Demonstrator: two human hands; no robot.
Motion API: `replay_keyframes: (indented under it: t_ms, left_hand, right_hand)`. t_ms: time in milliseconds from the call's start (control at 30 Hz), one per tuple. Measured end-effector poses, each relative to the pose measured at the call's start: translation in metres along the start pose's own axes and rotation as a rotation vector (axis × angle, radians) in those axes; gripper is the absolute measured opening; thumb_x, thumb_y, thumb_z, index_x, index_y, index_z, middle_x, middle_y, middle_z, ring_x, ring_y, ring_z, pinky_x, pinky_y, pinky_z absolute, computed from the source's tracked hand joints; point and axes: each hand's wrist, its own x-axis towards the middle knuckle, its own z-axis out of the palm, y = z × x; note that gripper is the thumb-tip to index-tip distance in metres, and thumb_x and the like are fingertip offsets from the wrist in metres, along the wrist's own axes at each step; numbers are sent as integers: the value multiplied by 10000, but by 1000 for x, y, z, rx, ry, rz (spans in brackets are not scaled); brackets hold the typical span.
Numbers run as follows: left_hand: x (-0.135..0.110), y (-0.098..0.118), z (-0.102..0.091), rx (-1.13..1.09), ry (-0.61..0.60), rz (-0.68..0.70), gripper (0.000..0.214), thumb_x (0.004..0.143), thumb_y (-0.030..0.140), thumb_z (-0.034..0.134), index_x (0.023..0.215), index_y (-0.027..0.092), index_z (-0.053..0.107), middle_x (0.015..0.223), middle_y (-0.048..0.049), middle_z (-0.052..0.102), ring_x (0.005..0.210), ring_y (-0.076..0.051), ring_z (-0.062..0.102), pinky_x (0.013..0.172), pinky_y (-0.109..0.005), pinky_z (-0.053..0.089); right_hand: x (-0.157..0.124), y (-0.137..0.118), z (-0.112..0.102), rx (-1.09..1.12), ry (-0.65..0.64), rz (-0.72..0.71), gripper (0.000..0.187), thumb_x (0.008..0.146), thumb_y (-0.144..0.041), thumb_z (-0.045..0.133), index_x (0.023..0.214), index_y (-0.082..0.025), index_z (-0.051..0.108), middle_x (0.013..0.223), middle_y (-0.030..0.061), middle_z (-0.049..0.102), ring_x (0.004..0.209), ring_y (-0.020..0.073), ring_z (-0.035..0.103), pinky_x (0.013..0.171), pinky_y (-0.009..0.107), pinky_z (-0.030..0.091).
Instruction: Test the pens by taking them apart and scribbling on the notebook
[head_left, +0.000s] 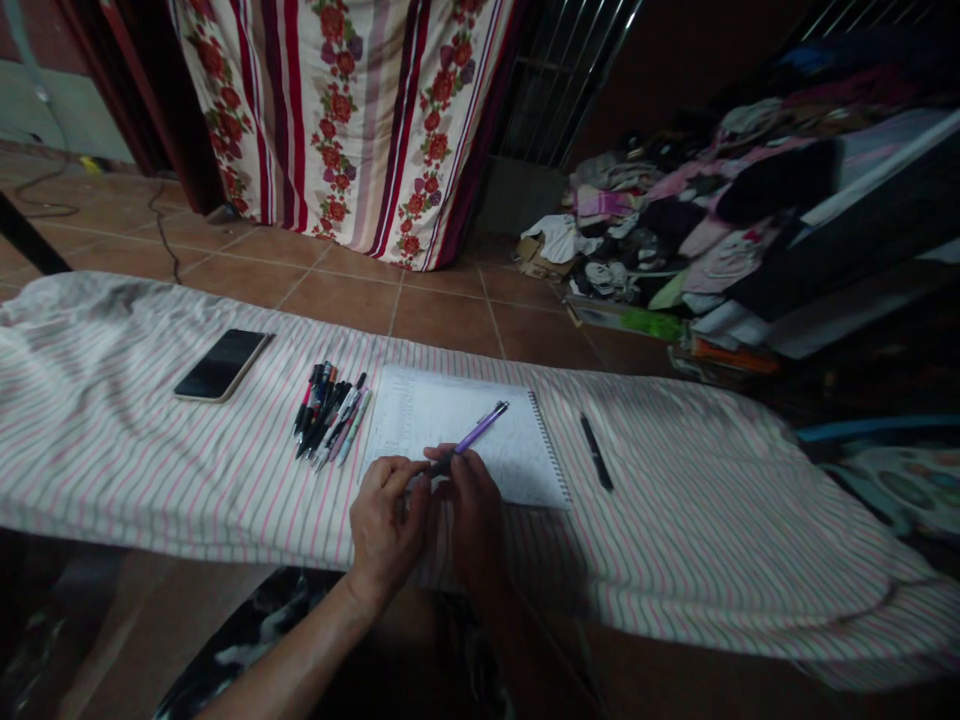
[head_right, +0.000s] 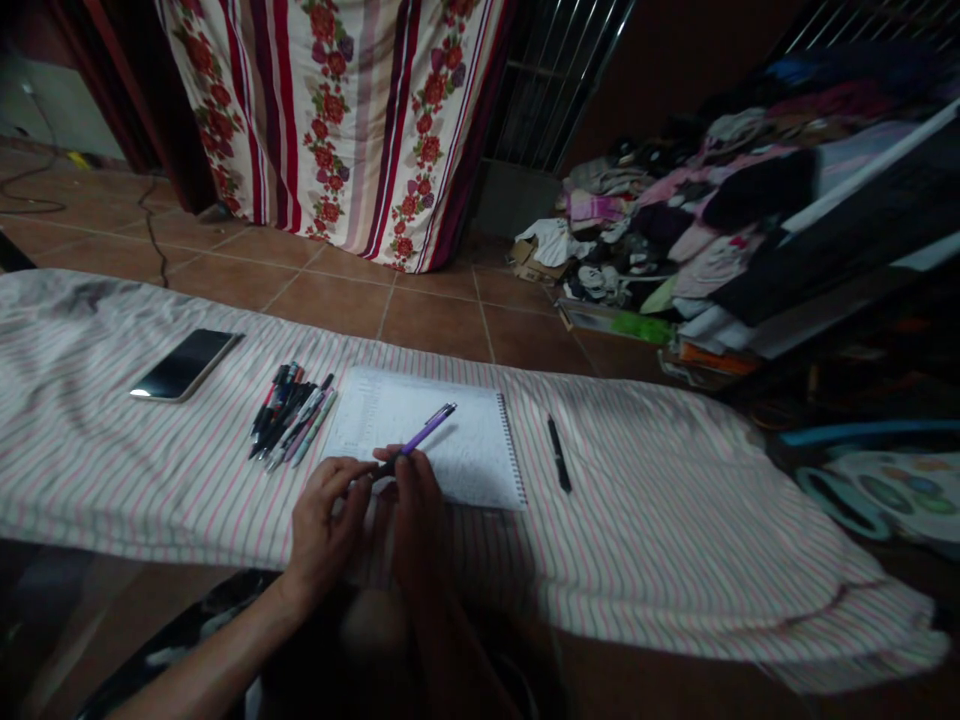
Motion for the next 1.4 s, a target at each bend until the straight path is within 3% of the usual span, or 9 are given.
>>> replay_keyframes:
  t_ms: [167,233,367,500,667,833,967,1233,1400]
  left_hand:
    - [16,4,-2,-139,46,-110,198,830,275,477,843,175,647,832,-40,583,799,-146,551,724,-272,445]
    - [22,5,1,-248,13,-225,217,795,313,529,908,169,645,831,-34,586,730,-132,541,670,-260,438]
    - [28,6,13,-708,-172,-564,389,691,399,642,980,140,619,575,40,508,461,-60,418,449,-198,321]
    - [30,10,26,-1006,-146,-745,391,579,350,749,865,118,617,516,57,495,422,-33,399,417,-167,281]
    - [33,16,31,-1078,-178,-757,280,596,293,751,742,101,608,477,56,505,374,-11,391,365,-132,252]
    - [36,19,31,-1180,-106,-824,250,623,196,731,817,105,603,607,-28,644,514,-90,588,432,-142,431]
    - [38,23,32,-1202,-34,-883,137,709,94,632,841,98,595,563,-24,638,480,-86,601,479,-156,503]
    - [38,23,36,-1183,-9,-808,180,705,56,616,878,91,579,588,-43,666,499,-106,631,507,-168,535]
    - [34,19,42,-1195,-36,-788,210,679,84,660,878,91,595,612,-60,678,561,-130,656,528,-176,542]
  right_hand:
    - [7,6,-7,-12,49,-41,313,865,-420,400,1018,-191,550,711,-7,579,591,107,530,527,222,430]
    - [11,7,-11,-81,37,-66,344,858,-415,413,1067,-183,557,665,-21,538,536,94,480,498,216,405]
    - [17,8,-19,-177,-38,-79,373,800,-394,504,1091,-163,536,614,-33,543,538,108,507,513,227,405]
    - [20,8,-25,-140,-60,-35,262,729,-365,586,907,-185,516,576,-43,578,512,116,536,480,219,390]
    - [20,5,-30,-8,-60,-13,207,721,-359,598,826,-186,558,573,-37,587,477,98,505,446,210,365]
    - [21,3,-31,307,2,87,344,697,-344,655,976,-175,547,662,-3,648,540,105,541,525,232,426]
    - [21,4,-28,478,-38,125,231,707,-319,644,874,-163,619,790,31,668,626,103,559,584,230,442]
    - [27,8,-24,424,58,150,233,739,-402,589,786,-177,630,710,11,612,622,117,530,565,238,420]
    - [26,9,-34,249,86,90,257,772,-436,539,735,-192,609,685,0,572,595,116,492,559,250,403]
